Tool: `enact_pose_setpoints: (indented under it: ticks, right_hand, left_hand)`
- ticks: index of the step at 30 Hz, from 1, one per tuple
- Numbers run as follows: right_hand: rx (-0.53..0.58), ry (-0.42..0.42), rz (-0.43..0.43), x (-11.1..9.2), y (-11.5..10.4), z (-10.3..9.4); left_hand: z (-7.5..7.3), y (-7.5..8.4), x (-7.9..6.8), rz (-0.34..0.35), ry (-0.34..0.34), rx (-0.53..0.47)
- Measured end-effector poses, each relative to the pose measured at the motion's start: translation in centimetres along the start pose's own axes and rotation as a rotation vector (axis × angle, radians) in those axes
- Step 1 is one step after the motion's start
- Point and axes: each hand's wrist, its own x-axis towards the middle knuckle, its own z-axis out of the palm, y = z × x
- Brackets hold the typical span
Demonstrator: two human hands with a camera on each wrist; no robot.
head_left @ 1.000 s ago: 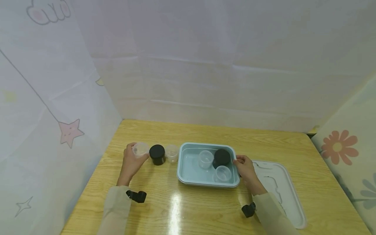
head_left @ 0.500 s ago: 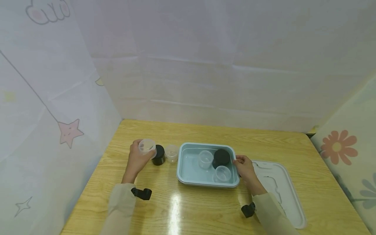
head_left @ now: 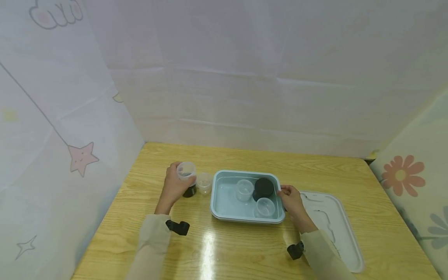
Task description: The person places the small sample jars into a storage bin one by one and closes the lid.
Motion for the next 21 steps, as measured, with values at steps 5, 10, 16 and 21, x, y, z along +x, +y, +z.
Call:
enact_pose_setpoints:
  ticks: [5, 10, 16, 21]
  right_hand:
    - [0.007, -0.002, -0.008, -0.1, -0.1, 0.1]
    - [0.017, -0.008, -0.005, 0.0, 0.0, 0.1]
    - [0.017, -0.007, 0.006, -0.1, 0.0, 0.1]
    - [0.017, -0.01, -0.005, -0.2, -0.1, 0.0]
  left_hand:
    - [1.3, 0.7, 0.1, 0.021, -0.017, 0.003]
    - [2.6, 1.3, 0.2, 0.035, -0.023, 0.019]
    - [3.5, 2.0, 0.2, 0.043, -0.036, 0.019]
    - [4.5, 2.1, 0.5, 0.072, -0.047, 0.008]
